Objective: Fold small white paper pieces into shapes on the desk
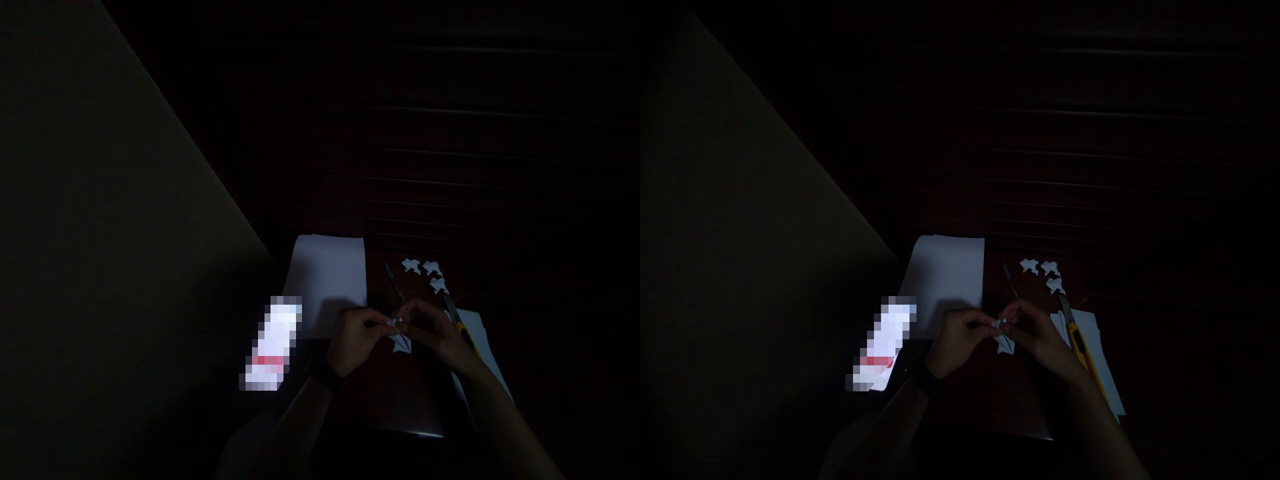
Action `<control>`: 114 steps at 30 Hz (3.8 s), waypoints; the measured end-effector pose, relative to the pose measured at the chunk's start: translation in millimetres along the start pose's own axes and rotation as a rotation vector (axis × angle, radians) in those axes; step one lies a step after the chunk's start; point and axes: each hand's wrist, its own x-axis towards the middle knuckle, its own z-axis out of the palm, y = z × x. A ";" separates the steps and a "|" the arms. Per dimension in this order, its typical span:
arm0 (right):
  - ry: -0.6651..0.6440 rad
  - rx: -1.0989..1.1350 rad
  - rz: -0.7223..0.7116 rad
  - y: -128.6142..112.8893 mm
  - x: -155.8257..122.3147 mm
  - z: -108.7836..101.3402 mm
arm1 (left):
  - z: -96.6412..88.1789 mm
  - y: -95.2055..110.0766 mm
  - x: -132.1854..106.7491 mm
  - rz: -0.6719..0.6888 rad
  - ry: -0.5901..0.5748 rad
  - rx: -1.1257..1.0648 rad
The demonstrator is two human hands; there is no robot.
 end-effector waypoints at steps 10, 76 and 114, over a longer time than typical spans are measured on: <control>-0.038 0.062 0.008 2.9 -0.3 -2.8 | 0.7 -1.8 -0.9 -0.014 -0.022 -0.033; 0.588 -0.499 -0.138 -11.6 -24.8 51.4 | 6.0 -2.0 -17.8 0.520 0.315 0.570; 0.163 -0.267 -0.181 -13.1 -11.2 9.5 | 3.1 6.4 -4.3 -0.015 0.043 -0.196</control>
